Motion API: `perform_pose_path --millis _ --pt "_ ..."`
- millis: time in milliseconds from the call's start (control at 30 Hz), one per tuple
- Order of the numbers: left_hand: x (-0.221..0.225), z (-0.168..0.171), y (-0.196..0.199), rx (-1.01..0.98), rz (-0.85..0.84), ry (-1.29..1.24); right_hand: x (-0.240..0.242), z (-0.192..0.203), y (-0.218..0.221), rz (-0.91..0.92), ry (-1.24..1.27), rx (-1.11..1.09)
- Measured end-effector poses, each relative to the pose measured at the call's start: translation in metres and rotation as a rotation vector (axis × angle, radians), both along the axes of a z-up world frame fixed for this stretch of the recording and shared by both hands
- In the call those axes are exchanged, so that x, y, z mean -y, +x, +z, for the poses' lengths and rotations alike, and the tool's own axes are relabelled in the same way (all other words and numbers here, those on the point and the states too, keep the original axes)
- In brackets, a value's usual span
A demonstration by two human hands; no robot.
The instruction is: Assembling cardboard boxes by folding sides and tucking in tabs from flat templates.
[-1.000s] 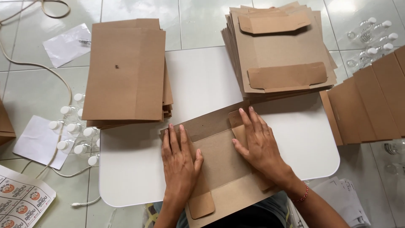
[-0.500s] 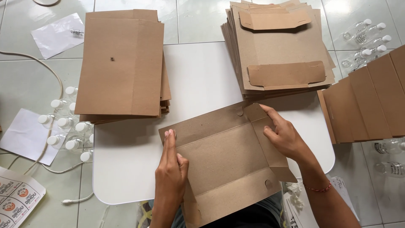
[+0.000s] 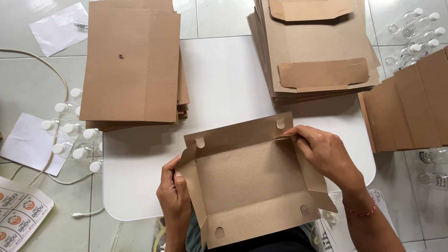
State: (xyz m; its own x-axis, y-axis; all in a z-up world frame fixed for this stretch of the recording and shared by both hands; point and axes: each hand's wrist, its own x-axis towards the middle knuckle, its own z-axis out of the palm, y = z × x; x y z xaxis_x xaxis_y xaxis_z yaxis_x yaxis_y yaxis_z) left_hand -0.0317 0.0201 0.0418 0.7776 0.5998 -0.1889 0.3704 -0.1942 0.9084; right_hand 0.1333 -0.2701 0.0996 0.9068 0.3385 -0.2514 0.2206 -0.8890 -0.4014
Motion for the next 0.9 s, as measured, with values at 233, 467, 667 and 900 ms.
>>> perform_pose_path --millis 233,467,667,900 --pt "-0.004 -0.02 -0.002 0.11 -0.022 0.088 0.0 0.01 -0.003 0.061 -0.112 0.017" --pt "0.001 -0.013 0.005 0.172 -0.099 0.154 -0.041 0.015 0.011 0.585 0.157 0.361" --pt "0.005 -0.012 0.008 0.168 -0.091 0.156 -0.118 -0.061 0.049 0.817 0.089 0.193" --pt "0.004 -0.004 0.009 0.297 -0.099 -0.047 -0.164 -0.054 0.057 0.554 -0.028 -0.382"
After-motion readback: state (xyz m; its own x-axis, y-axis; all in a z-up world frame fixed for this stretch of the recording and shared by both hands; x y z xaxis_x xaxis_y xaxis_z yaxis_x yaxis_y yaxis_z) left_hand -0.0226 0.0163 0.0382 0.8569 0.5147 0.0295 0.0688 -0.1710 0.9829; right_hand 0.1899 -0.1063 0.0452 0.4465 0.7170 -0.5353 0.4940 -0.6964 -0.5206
